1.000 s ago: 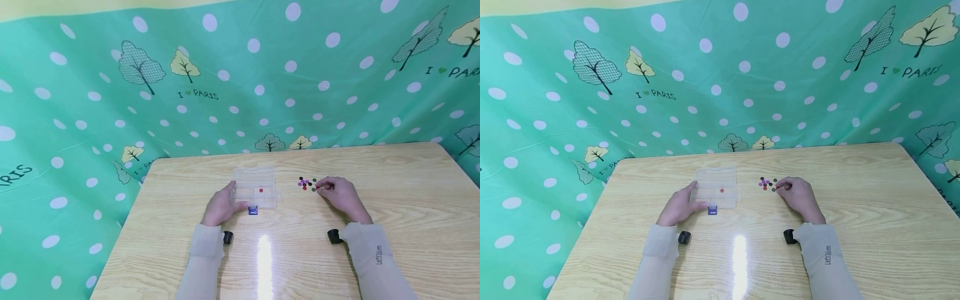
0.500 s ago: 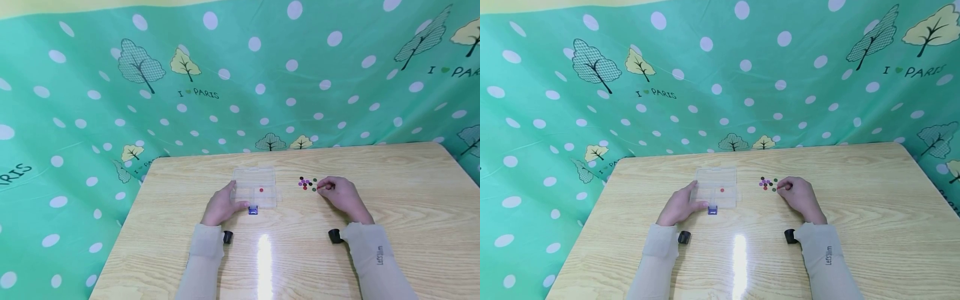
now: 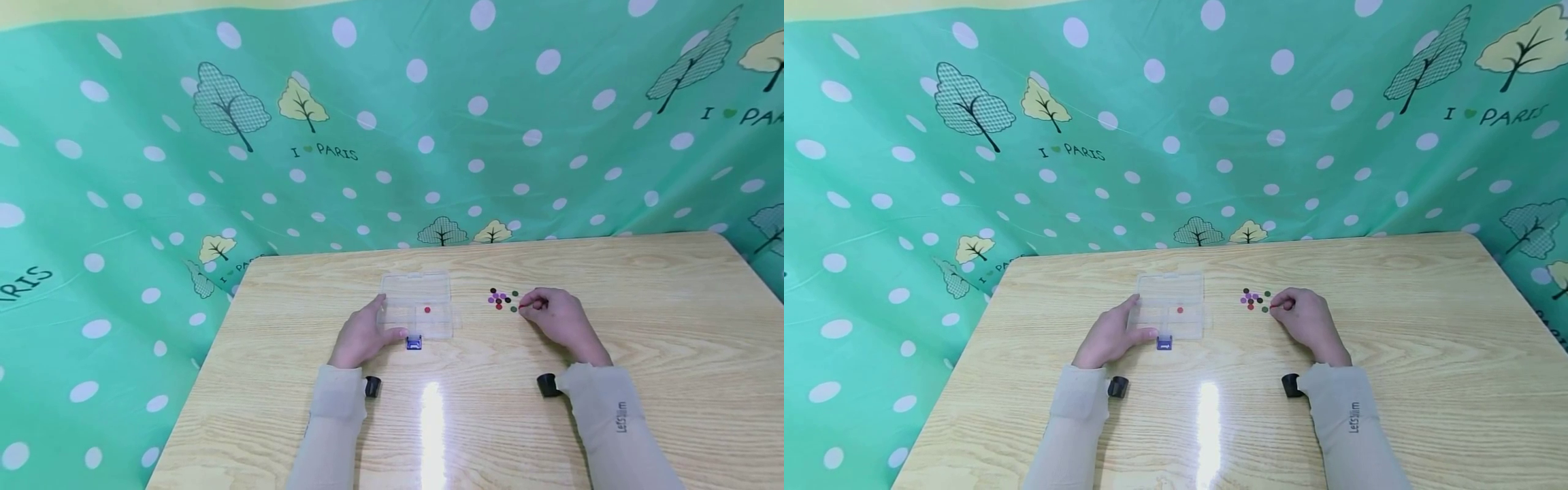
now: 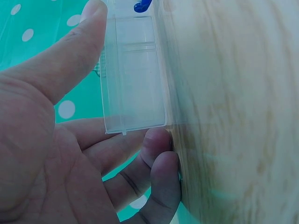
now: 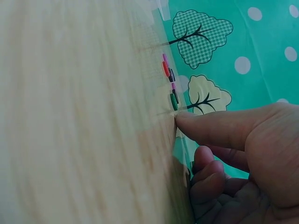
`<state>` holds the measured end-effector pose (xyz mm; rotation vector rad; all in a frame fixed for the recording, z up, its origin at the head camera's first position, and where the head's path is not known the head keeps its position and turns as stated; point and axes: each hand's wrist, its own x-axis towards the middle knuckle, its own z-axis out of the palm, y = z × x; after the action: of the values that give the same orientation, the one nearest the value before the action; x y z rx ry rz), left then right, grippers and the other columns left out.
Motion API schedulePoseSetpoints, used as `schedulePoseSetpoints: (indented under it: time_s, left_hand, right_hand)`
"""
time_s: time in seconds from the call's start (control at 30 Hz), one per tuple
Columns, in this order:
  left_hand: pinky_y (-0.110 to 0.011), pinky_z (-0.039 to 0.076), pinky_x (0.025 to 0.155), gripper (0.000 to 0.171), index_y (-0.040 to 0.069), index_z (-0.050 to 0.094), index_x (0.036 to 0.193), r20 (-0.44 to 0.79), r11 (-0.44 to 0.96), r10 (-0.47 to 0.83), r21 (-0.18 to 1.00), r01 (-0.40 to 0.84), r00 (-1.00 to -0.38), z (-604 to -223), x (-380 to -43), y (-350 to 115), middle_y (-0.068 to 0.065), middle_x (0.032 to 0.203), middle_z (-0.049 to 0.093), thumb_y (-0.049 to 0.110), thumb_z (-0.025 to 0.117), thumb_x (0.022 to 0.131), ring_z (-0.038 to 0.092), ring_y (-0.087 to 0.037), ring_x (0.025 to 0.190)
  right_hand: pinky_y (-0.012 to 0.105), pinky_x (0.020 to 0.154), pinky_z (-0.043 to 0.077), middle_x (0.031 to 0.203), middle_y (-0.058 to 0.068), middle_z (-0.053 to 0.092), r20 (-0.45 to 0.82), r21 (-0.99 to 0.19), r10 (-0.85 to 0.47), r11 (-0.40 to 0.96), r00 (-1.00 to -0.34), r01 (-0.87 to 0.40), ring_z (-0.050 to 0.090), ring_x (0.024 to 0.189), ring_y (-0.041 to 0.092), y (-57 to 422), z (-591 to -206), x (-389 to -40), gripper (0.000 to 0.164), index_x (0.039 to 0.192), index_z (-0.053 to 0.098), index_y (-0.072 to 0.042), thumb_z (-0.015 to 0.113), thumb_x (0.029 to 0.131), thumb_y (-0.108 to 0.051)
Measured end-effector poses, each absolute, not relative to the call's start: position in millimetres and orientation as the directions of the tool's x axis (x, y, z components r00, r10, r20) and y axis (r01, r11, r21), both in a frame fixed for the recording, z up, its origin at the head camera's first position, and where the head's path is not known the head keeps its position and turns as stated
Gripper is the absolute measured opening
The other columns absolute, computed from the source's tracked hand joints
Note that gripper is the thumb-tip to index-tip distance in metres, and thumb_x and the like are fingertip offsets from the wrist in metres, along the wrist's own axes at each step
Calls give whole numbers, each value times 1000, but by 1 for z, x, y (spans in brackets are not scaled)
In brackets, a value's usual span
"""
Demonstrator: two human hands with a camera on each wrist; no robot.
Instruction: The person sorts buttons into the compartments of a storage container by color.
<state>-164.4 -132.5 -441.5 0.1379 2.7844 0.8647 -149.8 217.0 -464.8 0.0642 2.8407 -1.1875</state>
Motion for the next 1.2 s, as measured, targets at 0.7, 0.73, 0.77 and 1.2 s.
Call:
schedulePoseSetpoints:
  time_s: [0.7, 0.73, 0.77, 1.2]
  left_hand:
    - [-52, 42, 110, 95, 4, 36, 155, -187, 818, 146, 574, 12, -972, -444, -166, -133, -20, 151, 47, 41, 83, 81, 46, -40, 137]
    - [-52, 42, 110, 95, 4, 36, 155, -187, 818, 145, 575, 12, -972, -445, -166, -133, -20, 151, 47, 41, 83, 82, 46, -40, 137]
    - [-52, 42, 110, 95, 4, 36, 155, -186, 818, 144, 575, 11, -972, -445, -166, -132, -20, 151, 47, 41, 83, 82, 46, -40, 137]
    - [-52, 41, 111, 95, 2, 35, 155, -180, 812, 150, 584, 17, -972, -442, -164, -132, -20, 151, 47, 40, 83, 82, 45, -40, 137]
  right_hand:
    - [34, 71, 42, 90, 8, 61, -27, -706, 3, 708, -1000, 22, 52, 80, 23, 218, -463, -149, 13, 102, 69, -3, 65, 98, -15]
    - [34, 71, 42, 90, 8, 61, -25, -707, 4, 707, -1000, 20, 52, 80, 23, 218, -462, -149, 13, 102, 69, -3, 65, 98, -15]
    - [34, 71, 42, 90, 8, 61, -25, -706, 5, 708, -1000, 22, 52, 80, 23, 218, -463, -149, 13, 102, 69, -3, 65, 98, -15]
    - [34, 69, 43, 86, 7, 61, -8, -713, 14, 701, -1000, 16, 52, 77, 22, 214, -460, -149, 11, 101, 70, -4, 64, 98, -13]
